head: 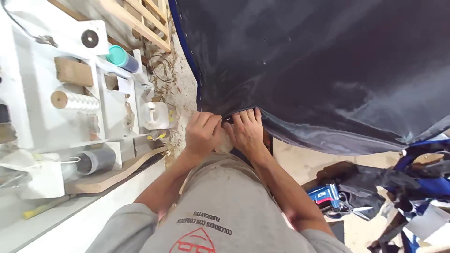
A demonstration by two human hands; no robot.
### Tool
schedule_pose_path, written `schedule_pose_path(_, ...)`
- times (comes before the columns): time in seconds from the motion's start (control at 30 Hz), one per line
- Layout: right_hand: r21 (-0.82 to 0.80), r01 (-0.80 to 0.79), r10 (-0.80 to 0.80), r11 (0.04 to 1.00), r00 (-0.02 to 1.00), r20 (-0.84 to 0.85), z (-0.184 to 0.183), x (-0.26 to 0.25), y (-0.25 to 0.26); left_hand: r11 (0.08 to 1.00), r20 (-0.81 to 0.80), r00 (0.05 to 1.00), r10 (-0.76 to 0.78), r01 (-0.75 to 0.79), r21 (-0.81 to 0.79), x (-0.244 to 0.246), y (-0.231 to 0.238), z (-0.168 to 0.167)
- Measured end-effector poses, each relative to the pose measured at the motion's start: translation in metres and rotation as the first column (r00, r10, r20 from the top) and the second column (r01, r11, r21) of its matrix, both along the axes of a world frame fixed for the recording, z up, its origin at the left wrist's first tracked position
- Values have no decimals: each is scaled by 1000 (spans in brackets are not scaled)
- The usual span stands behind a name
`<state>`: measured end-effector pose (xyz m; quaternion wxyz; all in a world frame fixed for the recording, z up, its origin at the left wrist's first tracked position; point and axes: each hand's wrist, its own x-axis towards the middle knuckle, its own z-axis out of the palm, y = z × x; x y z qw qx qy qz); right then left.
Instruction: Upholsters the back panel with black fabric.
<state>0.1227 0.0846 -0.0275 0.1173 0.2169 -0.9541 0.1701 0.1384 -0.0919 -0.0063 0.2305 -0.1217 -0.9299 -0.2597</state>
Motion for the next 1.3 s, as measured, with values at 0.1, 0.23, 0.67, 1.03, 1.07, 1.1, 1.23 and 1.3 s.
schedule_pose_path(0.1,0,-60,60,998,992,107,17,21,17,1000,-6,1000,-8,8,-23,-1,-2,0)
schedule_pose_path(0.23,-110,-22,29,994,997,65,43,53,54,999,19,999,-36,36,-20,3,-4,1)
schedule_pose_path(0.67,92,-6,15,996,995,-103,48,-27,96,966,-26,975,-223,217,-144,-28,23,3)
schedule_pose_path(1.03,50,-306,310,951,944,-111,52,-45,76,964,-21,971,-238,234,-126,-32,35,5)
schedule_pose_path(1.07,64,-323,328,944,938,-115,48,-47,78,962,-15,970,-244,240,-128,-31,35,5)
schedule_pose_path(1.1,74,-331,338,941,933,-124,45,-49,80,961,-11,969,-248,244,-128,-31,35,5)
schedule_pose_path(1.23,57,-370,375,927,915,-149,41,-52,80,967,-13,971,-240,238,-94,-29,34,2)
schedule_pose_path(1.3,38,-396,397,917,902,-168,40,-53,76,971,-27,971,-237,236,-47,-29,33,1)
